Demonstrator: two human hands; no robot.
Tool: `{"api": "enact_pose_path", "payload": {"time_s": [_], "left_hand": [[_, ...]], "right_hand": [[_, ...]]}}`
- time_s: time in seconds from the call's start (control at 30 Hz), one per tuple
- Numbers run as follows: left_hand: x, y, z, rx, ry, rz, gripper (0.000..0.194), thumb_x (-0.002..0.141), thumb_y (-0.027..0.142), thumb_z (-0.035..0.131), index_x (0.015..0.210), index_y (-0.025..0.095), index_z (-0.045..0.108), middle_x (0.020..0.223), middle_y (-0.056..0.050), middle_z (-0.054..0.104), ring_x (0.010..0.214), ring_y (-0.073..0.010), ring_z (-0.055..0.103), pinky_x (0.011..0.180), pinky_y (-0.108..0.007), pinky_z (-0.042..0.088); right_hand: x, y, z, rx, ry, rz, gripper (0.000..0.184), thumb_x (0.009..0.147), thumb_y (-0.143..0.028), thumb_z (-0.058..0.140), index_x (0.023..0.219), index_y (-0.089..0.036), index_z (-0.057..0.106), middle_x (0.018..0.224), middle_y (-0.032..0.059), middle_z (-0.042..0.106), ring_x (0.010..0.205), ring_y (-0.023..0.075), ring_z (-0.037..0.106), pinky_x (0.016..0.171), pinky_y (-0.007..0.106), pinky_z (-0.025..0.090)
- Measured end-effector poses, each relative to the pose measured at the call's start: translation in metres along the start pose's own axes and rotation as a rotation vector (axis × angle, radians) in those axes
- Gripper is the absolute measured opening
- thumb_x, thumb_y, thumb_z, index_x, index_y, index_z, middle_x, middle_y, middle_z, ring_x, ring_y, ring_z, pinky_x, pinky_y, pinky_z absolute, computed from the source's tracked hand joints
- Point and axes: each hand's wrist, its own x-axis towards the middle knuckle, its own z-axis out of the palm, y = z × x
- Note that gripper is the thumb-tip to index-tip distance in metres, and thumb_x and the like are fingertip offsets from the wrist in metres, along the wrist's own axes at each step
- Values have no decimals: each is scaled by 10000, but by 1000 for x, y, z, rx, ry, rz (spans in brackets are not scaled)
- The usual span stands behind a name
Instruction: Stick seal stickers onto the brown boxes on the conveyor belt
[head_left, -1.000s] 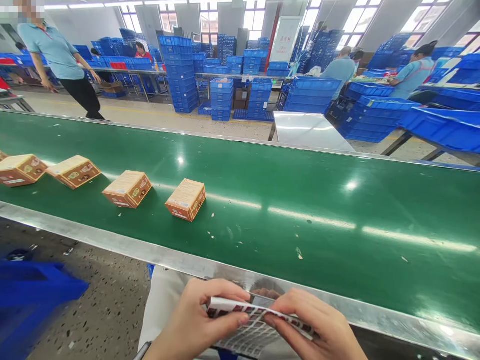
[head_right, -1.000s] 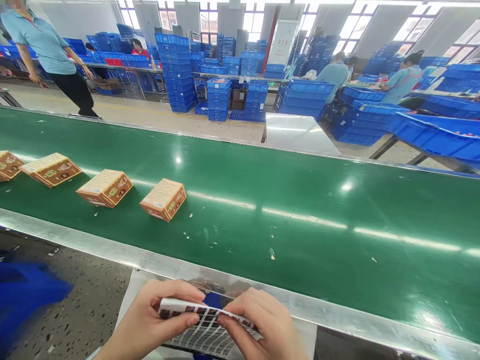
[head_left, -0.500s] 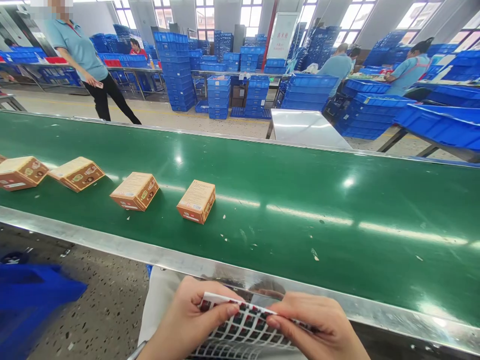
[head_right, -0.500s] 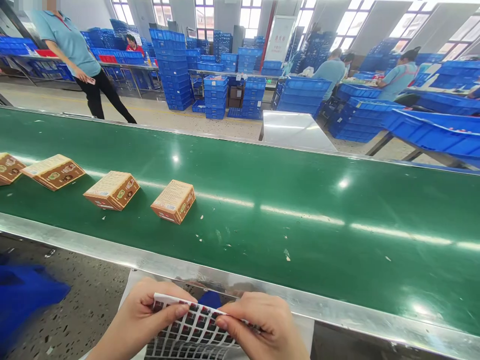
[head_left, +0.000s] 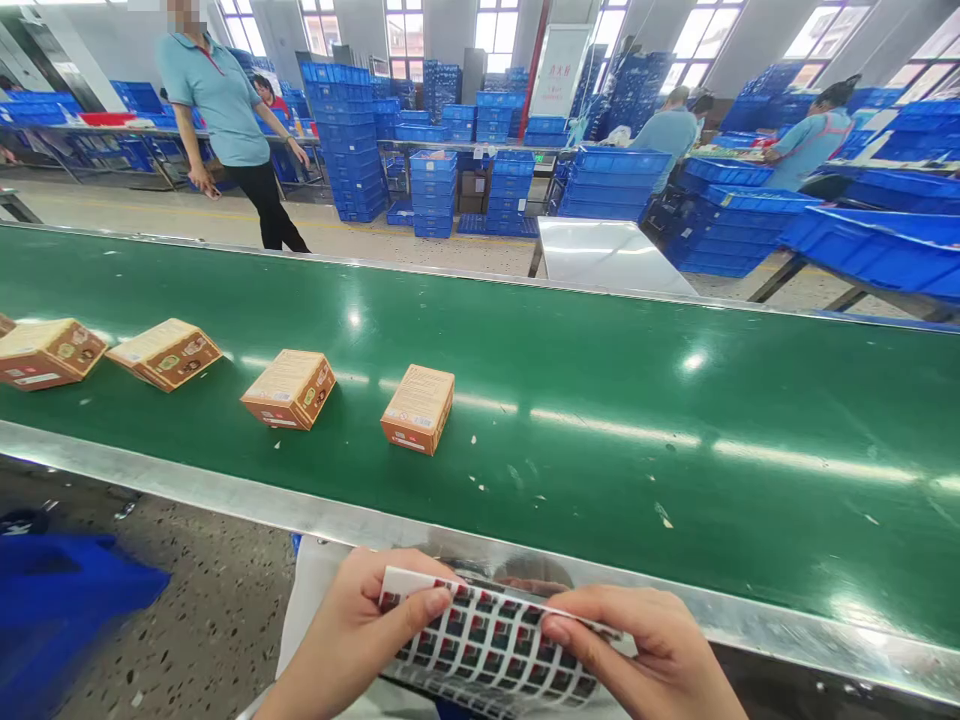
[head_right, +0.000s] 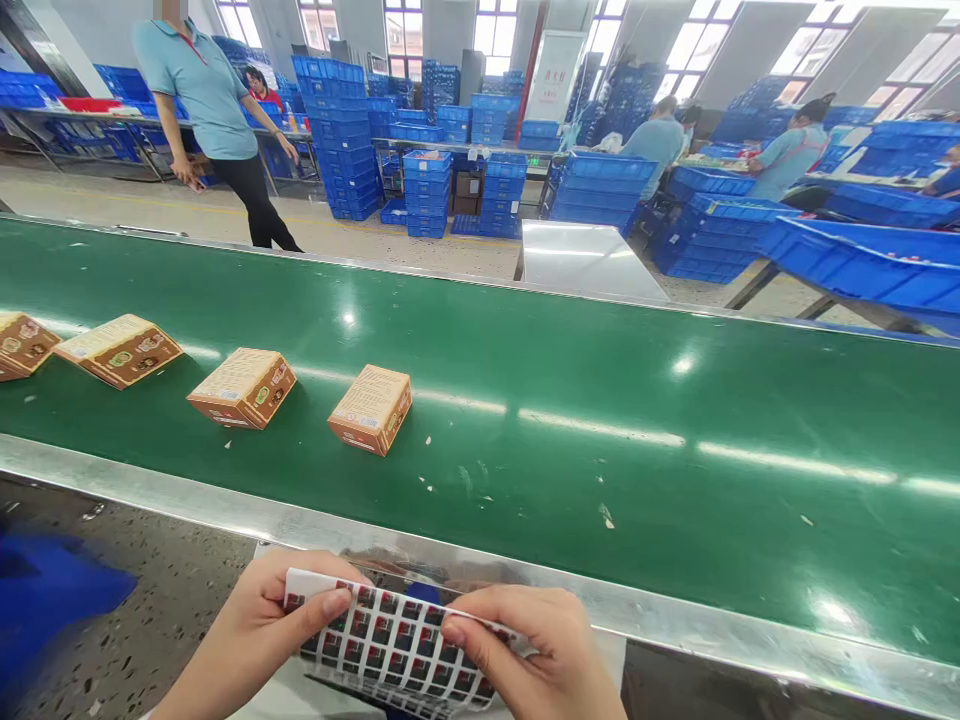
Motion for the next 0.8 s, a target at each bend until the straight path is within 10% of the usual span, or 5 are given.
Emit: {"api": "enact_pose_path", "payload": {"time_s": [0.53,0.8], "left_hand": [[2,-10,10,24,-13,11,407,949,551,558,834,186,698,681,1,636,602,-125,525,553,-193,405],[0,0,22,148,-109,40,406,1019,510,418,923,198,659,751,-4,636,667,-138,549,631,-213,399]], "right_hand": [[-5,14,-9,-66,-29,24,356,1017,-486,536,857,-286,783,760,1,746,653,208,696,633,240,571],[15,-5,0,-467,172,-513,127,1029,-244,565,1103,-218,665,1073,48,742,1009,209,690,882,292,555]]}}
